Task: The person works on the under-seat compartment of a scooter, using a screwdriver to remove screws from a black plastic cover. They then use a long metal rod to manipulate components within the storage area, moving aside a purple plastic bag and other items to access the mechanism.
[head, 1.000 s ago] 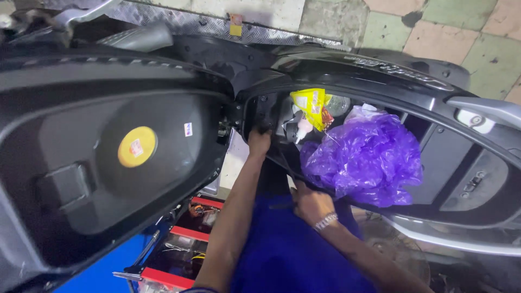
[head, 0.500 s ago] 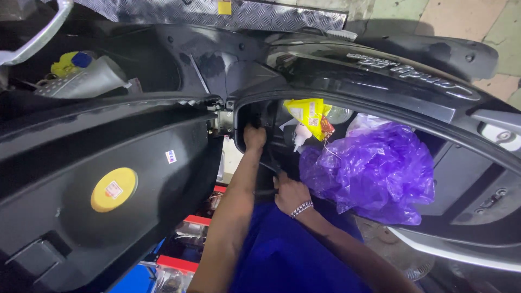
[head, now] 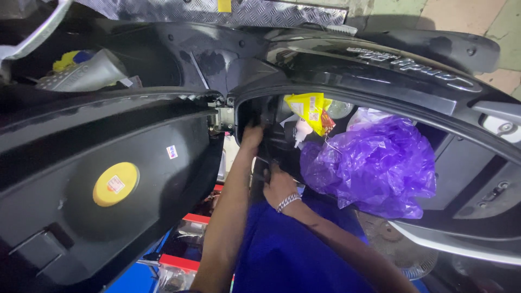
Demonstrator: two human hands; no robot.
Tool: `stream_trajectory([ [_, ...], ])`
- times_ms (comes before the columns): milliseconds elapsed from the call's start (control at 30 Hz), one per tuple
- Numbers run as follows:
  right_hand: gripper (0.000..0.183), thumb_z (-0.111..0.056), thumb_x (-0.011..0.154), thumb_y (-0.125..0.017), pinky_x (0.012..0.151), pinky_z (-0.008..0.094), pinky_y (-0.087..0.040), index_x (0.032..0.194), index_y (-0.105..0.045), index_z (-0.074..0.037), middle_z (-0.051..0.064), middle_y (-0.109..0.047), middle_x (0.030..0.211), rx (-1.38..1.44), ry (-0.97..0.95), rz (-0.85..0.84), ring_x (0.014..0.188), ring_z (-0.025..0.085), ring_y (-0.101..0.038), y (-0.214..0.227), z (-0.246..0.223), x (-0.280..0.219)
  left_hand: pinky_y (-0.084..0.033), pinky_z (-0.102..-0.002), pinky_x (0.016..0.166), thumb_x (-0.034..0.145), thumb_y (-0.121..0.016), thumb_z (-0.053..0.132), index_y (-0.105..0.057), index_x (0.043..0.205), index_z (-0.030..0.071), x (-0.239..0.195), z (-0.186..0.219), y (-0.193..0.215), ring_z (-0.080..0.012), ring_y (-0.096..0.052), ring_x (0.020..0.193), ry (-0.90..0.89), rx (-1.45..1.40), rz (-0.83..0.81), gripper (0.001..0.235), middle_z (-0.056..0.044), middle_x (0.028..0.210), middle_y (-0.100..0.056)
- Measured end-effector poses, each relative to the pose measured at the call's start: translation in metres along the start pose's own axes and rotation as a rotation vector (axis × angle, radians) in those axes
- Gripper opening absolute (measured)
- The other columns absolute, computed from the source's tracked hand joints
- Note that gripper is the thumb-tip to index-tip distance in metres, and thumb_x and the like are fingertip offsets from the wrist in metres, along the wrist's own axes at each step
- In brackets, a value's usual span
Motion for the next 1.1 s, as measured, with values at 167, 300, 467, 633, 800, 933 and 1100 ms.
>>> stream_trajectory([
  [167,0.060,-0.061,0.098,-0.052,0.087,0.043,-0.056,0.134,-0.061,-0.014,0.013,-0.076,0.104,0.978,0.029,0.005,0.094,0.031,-0.074,-0.018,-0.033,0.031,-0.043,-0.054,0.112,0.104,-0.056,0.015,-0.063,0.132,-0.004,-0.201,0.115,0.156,-0.0458,-0.051,0.134,-0.249,-0.336,-0.058,0.035,-0.035,0.133,-0.061],
  [300,0.078,-0.065,0.102,-0.053,0.092,0.047,-0.056,0.145,-0.048,-0.001,0.026,-0.066,0.126,1.204,0.286,-0.009,0.113,0.038,-0.069,-0.028,-0.048,0.062,-0.053,-0.051,0.069,0.104,-0.054,0.050,-0.067,0.075,0.009,-0.286,0.083,0.208,-0.0409,-0.070,0.078,-0.292,0.312,0.322,0.052,-0.018,0.069,-0.068],
  [467,0.084,-0.009,0.074,-0.088,0.098,0.041,-0.049,0.149,-0.050,-0.004,0.020,-0.061,0.133,1.643,0.810,-0.060,0.113,0.028,-0.059,-0.013,-0.051,0.055,-0.055,-0.051,0.092,0.096,-0.049,0.064,-0.074,0.116,0.006,-0.324,0.127,0.182,-0.0390,-0.072,0.107,0.039,-0.003,0.062,0.066,-0.024,0.106,-0.076],
  [633,0.043,-0.023,0.095,-0.058,0.083,0.045,-0.053,0.134,-0.063,-0.004,0.010,-0.070,0.100,2.092,0.632,-0.522,0.089,0.025,-0.067,0.009,-0.055,0.038,-0.053,-0.051,0.090,0.085,-0.068,0.060,-0.068,0.106,0.006,-0.270,0.112,0.162,-0.0392,-0.071,0.099,-0.139,0.142,0.261,0.057,-0.019,0.097,-0.075],
  [800,0.030,-0.029,0.101,-0.056,0.068,0.044,-0.055,0.101,-0.074,-0.005,0.009,-0.064,0.068,2.209,0.517,-0.978,0.057,0.023,-0.065,-0.045,-0.046,0.119,-0.056,-0.045,0.080,0.083,-0.069,0.034,-0.069,0.092,0.011,-0.256,0.120,0.155,-0.0331,-0.077,0.079,-0.331,0.172,0.335,0.024,-0.009,0.069,-0.075],
  [933,0.033,-0.020,0.092,-0.082,0.054,0.029,-0.060,0.117,-0.073,-0.001,0.012,-0.070,0.085,1.798,0.361,-0.181,0.065,0.018,-0.070,-0.061,-0.028,0.159,-0.054,-0.054,0.089,0.084,-0.069,0.062,-0.068,0.111,0.011,-0.263,0.125,0.148,-0.0414,-0.072,0.100,-0.220,0.346,0.327,0.057,-0.017,0.093,-0.077],
  [1100,0.043,-0.010,0.080,-0.086,0.073,0.033,-0.055,0.121,-0.073,-0.016,0.007,-0.073,0.104,1.839,0.239,-0.218,0.083,0.023,-0.067,-0.084,-0.034,0.166,-0.059,-0.048,0.077,0.078,-0.072,0.016,-0.076,0.102,0.024,-0.292,0.154,0.146,-0.0339,-0.068,0.095,-0.618,0.718,0.472,0.025,-0.004,0.087,-0.061],
])
Point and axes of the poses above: each hand's wrist, its own x-axis towards the middle knuckle, its own y-axis out of the back of the hand, z = x × y, the point moved 7 cm from there along x, towards the middle knuckle
